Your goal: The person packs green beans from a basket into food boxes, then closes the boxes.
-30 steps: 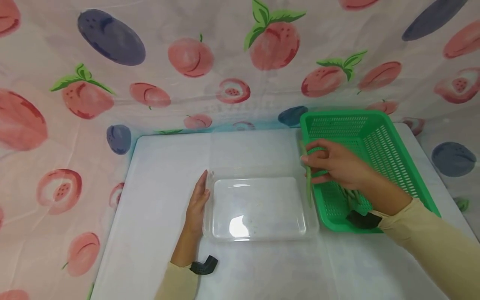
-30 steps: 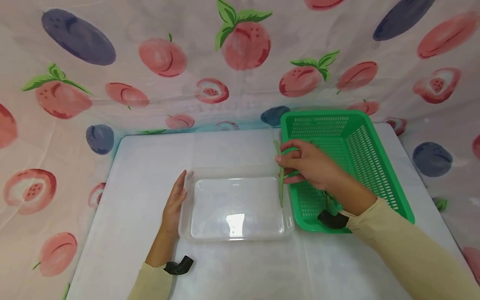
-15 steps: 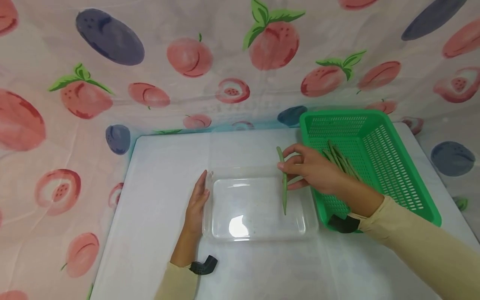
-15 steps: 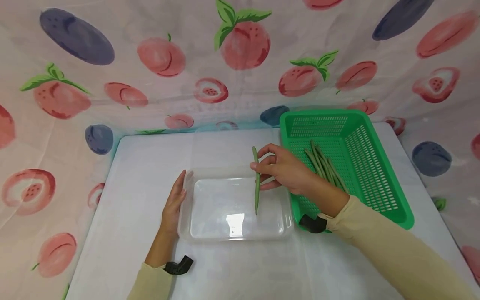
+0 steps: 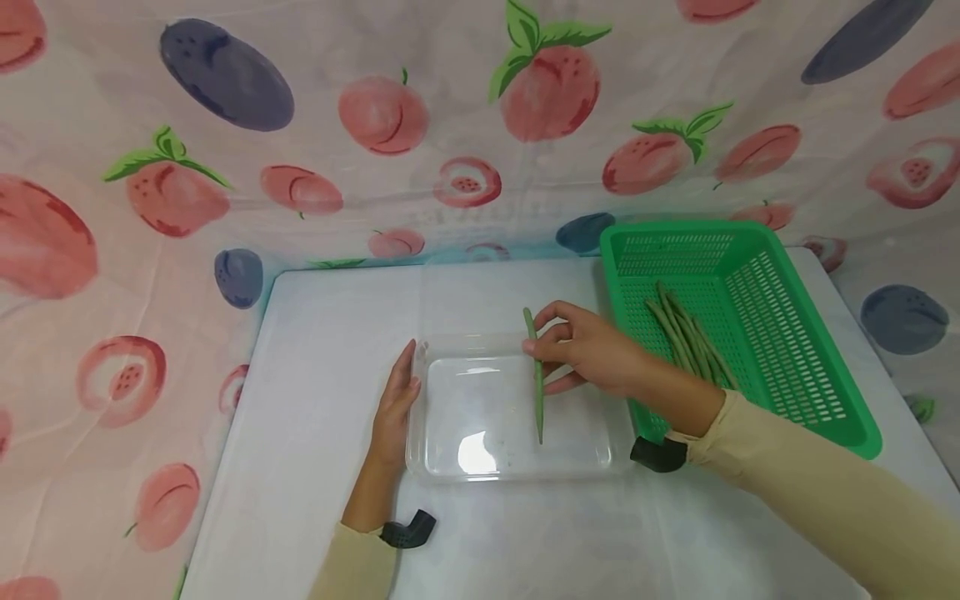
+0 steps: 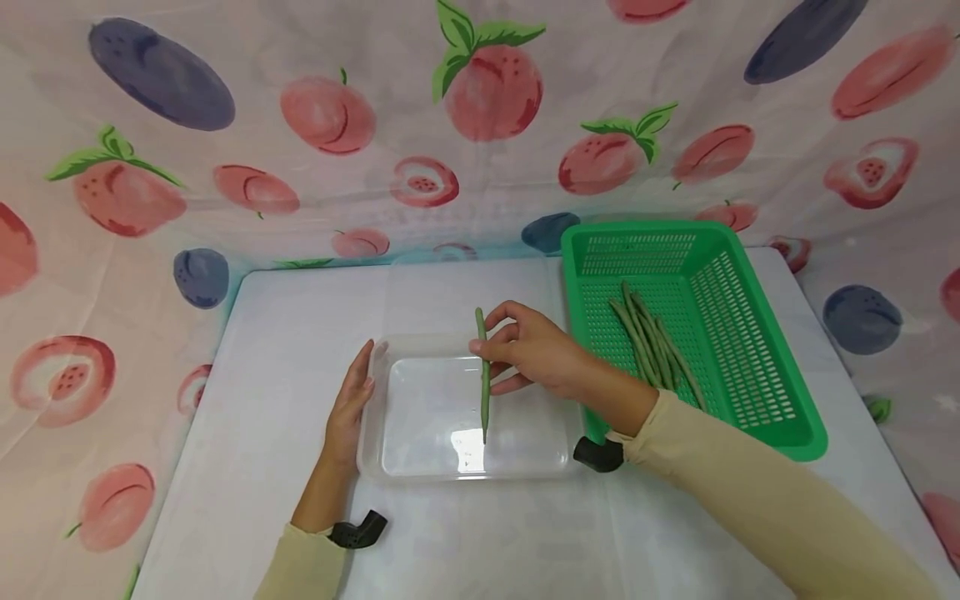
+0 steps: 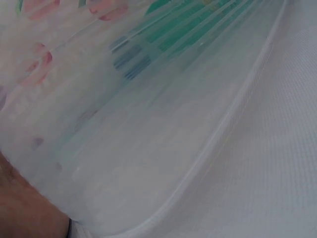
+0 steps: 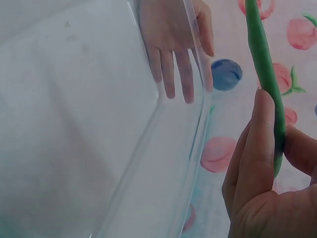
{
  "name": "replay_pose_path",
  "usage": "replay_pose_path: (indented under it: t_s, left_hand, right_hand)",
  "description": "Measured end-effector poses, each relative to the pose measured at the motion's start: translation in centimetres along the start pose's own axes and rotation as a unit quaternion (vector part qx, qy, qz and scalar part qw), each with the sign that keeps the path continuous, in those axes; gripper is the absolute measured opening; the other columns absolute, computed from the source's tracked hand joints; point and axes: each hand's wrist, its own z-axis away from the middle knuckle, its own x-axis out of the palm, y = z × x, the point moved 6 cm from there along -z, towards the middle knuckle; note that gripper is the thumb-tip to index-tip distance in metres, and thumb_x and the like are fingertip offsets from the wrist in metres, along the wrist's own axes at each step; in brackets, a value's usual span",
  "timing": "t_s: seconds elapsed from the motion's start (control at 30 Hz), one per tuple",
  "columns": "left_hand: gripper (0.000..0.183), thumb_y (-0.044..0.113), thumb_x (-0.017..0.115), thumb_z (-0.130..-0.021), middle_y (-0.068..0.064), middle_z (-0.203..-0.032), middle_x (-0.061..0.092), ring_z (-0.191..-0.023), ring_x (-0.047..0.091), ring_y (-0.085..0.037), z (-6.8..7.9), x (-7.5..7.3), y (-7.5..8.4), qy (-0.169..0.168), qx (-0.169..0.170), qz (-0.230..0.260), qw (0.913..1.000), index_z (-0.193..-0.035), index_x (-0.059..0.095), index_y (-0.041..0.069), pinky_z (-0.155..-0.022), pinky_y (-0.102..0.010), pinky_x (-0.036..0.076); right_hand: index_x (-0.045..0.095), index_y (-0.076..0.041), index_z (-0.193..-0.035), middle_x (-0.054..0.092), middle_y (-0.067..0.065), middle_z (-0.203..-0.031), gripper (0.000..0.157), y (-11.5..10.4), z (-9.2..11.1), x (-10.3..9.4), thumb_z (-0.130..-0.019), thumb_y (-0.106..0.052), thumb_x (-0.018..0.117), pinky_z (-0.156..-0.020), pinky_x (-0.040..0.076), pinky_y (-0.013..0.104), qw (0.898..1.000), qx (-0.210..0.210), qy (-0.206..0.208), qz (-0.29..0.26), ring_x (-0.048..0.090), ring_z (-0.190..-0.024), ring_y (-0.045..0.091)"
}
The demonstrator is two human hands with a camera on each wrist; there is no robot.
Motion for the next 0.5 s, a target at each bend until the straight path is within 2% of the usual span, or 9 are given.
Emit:
replay_pose_path:
  t_s: [0.3,0.5]
  left_hand:
    - [0.059,0.025,0.035,-0.109,0.006,-0.172,0.017,-0.158,0.019,-0.024,0.1,0.0,0.0,0.002,-0.003,0.000,1.0000,-0.165,0.015,0.023,-0.122,-0.055,0.028]
    - [0.059,0.026,0.036,-0.110,0.010,-0.170,0.021,-0.157,0.023,-0.025,0.0,-0.1,0.0,0.002,-0.004,-0.004,1.0000,-0.165,0.016,0.025,-0.118,-0.050,0.037]
  right_hand:
    - [0.046,-0.008,-0.128,0.063,0.015,-0.105,0.042,0.3,-0.9,2.5,-0.097,-0.021,0.072,-0.072,0.063,0.048,1.000,0.005,-0.015,-0.003,0.070,-0.085,0.025]
    - [0.048,-0.008,-0.128,0.062,0.017,-0.109,0.043,0.4,-1.5,4.0,-0.096,-0.021,0.073,-0.071,0.063,0.047,1.000,0.014,-0.018,0.004,0.069,-0.086,0.025]
